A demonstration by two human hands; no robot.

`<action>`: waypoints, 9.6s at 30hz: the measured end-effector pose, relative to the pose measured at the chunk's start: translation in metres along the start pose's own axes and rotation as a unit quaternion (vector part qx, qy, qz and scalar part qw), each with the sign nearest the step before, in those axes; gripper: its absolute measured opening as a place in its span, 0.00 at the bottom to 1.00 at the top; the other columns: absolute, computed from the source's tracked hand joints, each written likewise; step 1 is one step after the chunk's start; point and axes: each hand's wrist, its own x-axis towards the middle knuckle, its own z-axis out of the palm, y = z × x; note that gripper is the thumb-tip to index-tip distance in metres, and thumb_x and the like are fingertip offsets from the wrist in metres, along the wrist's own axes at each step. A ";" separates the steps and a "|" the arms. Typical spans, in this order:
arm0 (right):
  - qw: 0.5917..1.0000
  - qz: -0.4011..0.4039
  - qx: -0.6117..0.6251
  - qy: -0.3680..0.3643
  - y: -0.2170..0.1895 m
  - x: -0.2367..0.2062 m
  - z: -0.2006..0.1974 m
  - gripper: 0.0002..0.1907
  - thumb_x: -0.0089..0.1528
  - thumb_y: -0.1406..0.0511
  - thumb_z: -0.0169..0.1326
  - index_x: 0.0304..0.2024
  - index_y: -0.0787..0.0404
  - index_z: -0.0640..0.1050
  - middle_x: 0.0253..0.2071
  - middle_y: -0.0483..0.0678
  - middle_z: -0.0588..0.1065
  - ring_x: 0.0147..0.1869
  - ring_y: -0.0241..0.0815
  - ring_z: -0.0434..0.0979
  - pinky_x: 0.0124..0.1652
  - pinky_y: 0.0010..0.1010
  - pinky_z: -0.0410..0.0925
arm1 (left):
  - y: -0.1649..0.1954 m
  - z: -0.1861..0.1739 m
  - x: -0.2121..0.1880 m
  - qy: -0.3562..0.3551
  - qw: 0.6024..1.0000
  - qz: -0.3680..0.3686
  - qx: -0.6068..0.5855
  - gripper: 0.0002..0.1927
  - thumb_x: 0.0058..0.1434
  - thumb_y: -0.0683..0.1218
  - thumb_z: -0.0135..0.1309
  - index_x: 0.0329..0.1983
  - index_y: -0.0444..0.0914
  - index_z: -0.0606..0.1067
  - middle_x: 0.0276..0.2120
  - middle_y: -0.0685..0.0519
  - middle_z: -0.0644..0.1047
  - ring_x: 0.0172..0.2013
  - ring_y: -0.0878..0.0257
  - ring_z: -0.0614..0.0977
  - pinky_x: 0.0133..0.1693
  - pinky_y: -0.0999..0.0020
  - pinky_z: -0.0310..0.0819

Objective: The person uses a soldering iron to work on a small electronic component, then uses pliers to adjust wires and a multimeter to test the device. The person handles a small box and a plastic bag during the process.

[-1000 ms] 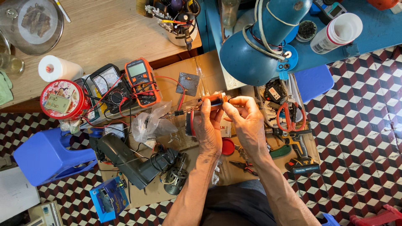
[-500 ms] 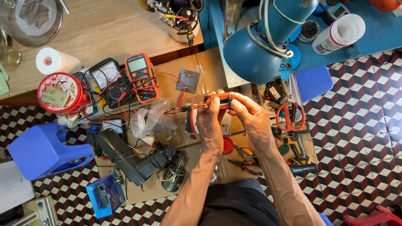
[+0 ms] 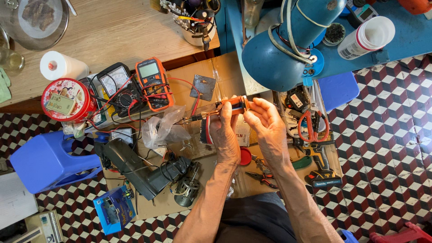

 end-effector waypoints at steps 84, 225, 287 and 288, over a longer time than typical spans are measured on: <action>0.976 0.144 0.157 -0.052 -0.008 0.004 -0.022 0.19 0.66 0.60 0.53 0.52 0.68 0.76 0.46 0.52 0.78 0.48 0.39 0.78 0.48 0.31 0.70 | 0.034 -0.037 0.004 -0.156 0.971 -0.143 0.113 0.24 0.63 0.44 0.61 0.63 0.37 0.75 0.50 0.55 0.81 0.48 0.70 0.79 0.54 0.73 0.71; 0.989 -0.103 -0.055 0.096 -0.025 0.022 -0.022 0.10 0.71 0.63 0.51 0.44 0.63 0.81 0.35 0.38 0.76 0.37 0.26 0.70 0.37 0.19 0.65 | 0.063 0.016 0.030 -0.367 0.739 0.286 0.487 0.24 0.59 0.42 0.64 0.59 0.37 0.75 0.51 0.45 0.81 0.51 0.52 0.84 0.55 0.61 0.79; 0.993 -0.115 -0.033 0.013 -0.021 -0.021 0.001 0.25 0.64 0.70 0.58 0.64 0.69 0.72 0.57 0.55 0.78 0.60 0.41 0.79 0.60 0.30 0.74 | 0.045 -0.015 0.019 -0.219 0.807 0.232 0.497 0.23 0.57 0.44 0.66 0.57 0.39 0.77 0.46 0.48 0.83 0.45 0.58 0.86 0.44 0.65 0.82; 0.993 -0.117 -0.031 0.013 -0.020 -0.021 -0.001 0.25 0.64 0.70 0.58 0.64 0.69 0.72 0.57 0.56 0.78 0.60 0.41 0.79 0.60 0.30 0.74 | 0.045 -0.015 0.019 -0.229 0.803 0.248 0.492 0.22 0.58 0.44 0.66 0.56 0.39 0.77 0.47 0.47 0.83 0.46 0.57 0.86 0.46 0.64 0.82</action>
